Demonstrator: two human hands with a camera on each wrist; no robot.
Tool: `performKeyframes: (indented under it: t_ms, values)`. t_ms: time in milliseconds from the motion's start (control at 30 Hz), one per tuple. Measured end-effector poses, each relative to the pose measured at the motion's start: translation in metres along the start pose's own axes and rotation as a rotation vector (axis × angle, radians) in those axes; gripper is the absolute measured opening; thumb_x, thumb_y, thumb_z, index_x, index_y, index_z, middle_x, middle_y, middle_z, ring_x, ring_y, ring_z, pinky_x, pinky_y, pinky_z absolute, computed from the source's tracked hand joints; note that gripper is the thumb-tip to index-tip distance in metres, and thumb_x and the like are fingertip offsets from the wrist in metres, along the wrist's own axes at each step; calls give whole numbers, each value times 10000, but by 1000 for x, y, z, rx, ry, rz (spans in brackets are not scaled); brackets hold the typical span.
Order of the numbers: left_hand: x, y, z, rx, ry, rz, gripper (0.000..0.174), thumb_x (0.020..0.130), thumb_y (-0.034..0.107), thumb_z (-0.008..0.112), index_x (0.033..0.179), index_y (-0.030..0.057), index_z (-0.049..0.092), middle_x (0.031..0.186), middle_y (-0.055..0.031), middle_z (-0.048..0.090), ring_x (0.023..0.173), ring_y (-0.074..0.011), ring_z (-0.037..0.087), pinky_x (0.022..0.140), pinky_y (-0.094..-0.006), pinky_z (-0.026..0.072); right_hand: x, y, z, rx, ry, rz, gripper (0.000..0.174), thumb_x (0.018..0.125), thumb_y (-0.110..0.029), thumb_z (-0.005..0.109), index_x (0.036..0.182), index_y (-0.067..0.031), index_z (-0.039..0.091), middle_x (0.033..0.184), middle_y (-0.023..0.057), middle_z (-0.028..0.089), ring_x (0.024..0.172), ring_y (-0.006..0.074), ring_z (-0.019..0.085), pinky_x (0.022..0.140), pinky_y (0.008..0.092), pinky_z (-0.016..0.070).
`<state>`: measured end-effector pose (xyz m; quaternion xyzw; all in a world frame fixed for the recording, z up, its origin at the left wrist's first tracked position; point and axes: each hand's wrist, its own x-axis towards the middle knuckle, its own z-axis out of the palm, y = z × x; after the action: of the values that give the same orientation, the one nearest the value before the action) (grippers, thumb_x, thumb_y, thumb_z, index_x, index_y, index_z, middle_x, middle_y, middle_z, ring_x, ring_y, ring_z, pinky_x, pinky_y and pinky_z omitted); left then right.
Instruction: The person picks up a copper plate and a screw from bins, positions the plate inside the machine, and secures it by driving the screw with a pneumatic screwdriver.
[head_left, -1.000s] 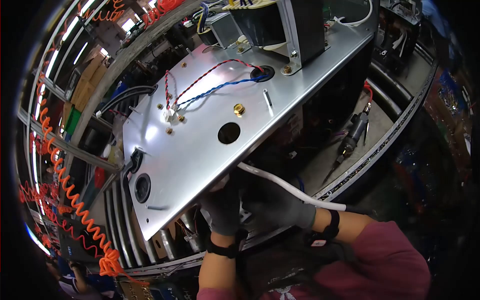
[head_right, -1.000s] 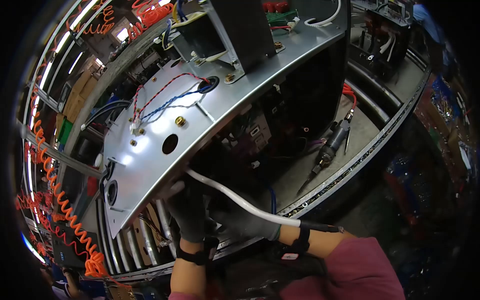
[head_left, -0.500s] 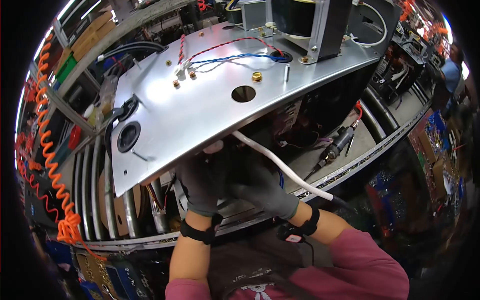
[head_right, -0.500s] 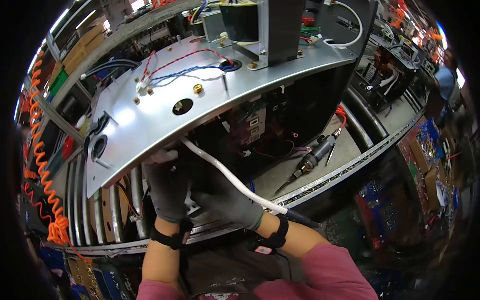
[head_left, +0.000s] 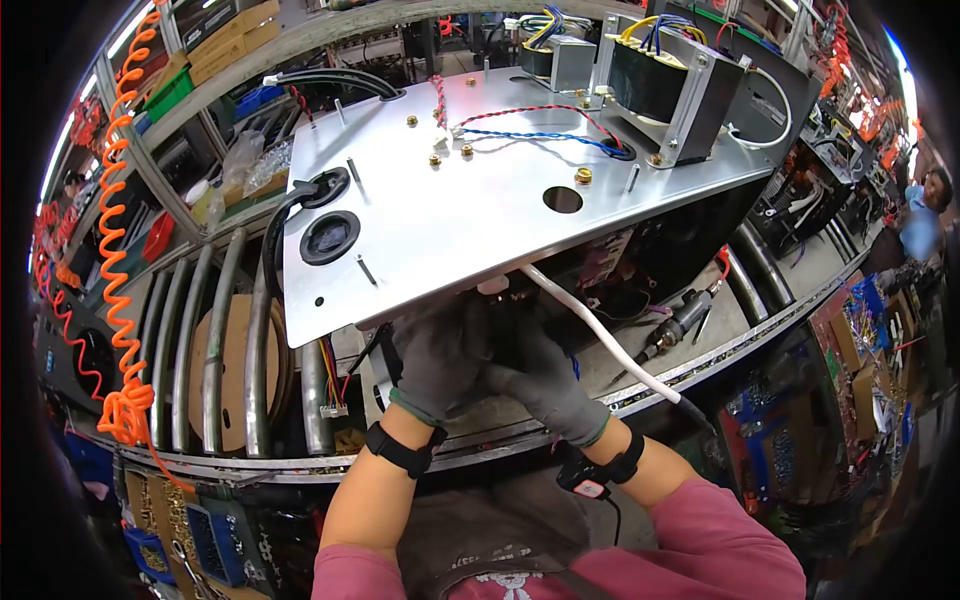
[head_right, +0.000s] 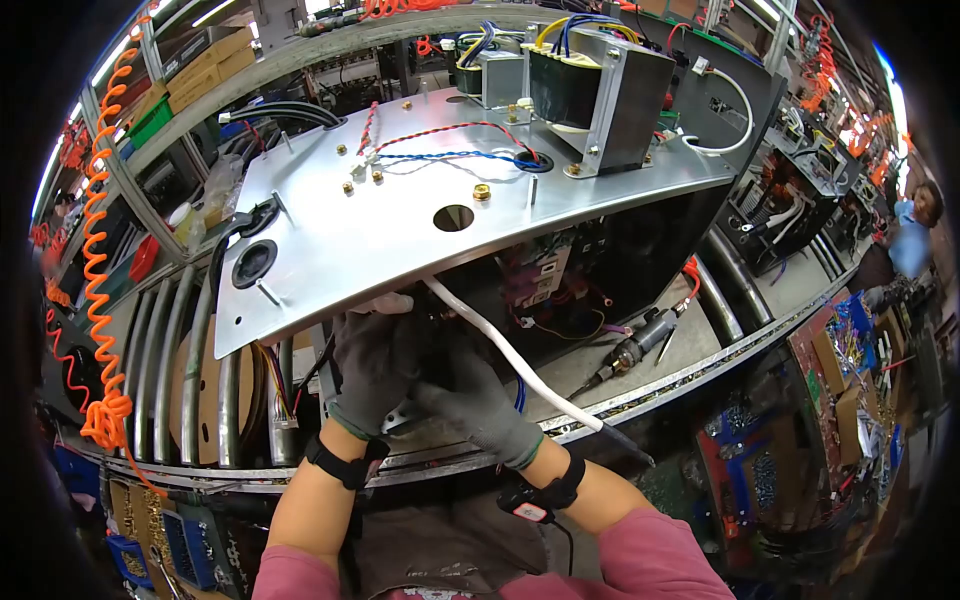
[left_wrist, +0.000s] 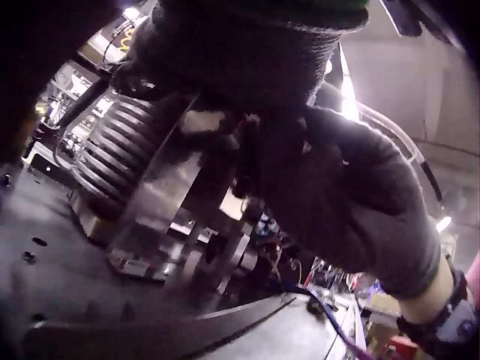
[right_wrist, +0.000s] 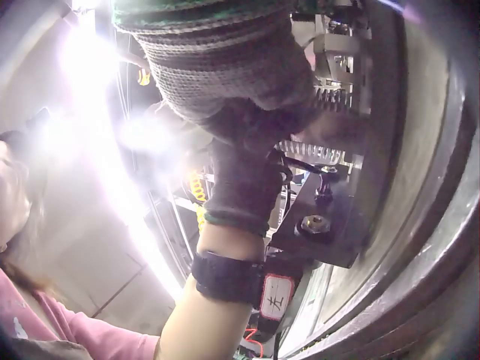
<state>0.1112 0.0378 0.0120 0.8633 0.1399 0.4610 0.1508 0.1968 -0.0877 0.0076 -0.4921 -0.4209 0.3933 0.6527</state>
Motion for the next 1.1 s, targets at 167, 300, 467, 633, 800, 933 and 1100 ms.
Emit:
performKeyframes:
  t_ms: [167,300,467,633,800,933,1100]
  values:
    - [1,6,-4,280,7,340,232,737,195,618,929,79,680,989,-128,620,981,-361,532,878,-473,395,1,12,-8,-141,-27,-79,654,799,-64,613,1375,6,313,1266,77,435,1170,167,435,984,315,397]
    - [3,8,-5,256,21,261,277,679,210,642,933,111,693,983,-69,632,981,-339,540,862,-463,401,-1,9,-3,-116,27,-56,669,787,-63,619,1379,-3,313,1225,73,460,1105,154,469,921,299,439]
    - [-5,0,13,-9,-118,-138,313,680,187,631,979,117,694,1009,-73,636,998,-328,545,854,-460,401,1,7,-2,-163,21,-47,560,772,-27,605,1294,-17,403,1126,56,508,996,137,503,828,269,459]
    - [-9,-3,15,-167,-87,-145,346,711,178,608,1039,85,668,1015,-107,641,1016,-341,541,859,-456,406,-2,1,3,-137,74,33,509,769,3,577,1256,-32,436,1098,43,507,974,126,503,809,259,455]
    - [-12,-15,6,-236,-199,-175,379,766,217,586,1104,45,606,1009,-171,633,952,-367,578,835,-452,453,0,-7,13,-161,78,64,515,768,24,551,1267,-31,433,1077,37,501,954,120,506,797,254,452]
    - [-6,-4,-2,-343,-339,-318,369,811,239,572,1112,25,579,993,-194,627,905,-370,607,805,-464,485,-3,-5,10,-271,115,32,515,798,11,559,1294,-20,423,1081,45,517,947,130,527,804,258,464]
    - [-20,18,-43,-164,8,-152,311,785,182,628,1075,72,640,1009,-161,604,915,-367,595,756,-456,502,-21,-13,24,-155,234,90,506,858,-63,590,1324,2,404,1136,76,553,1016,149,558,845,262,481]
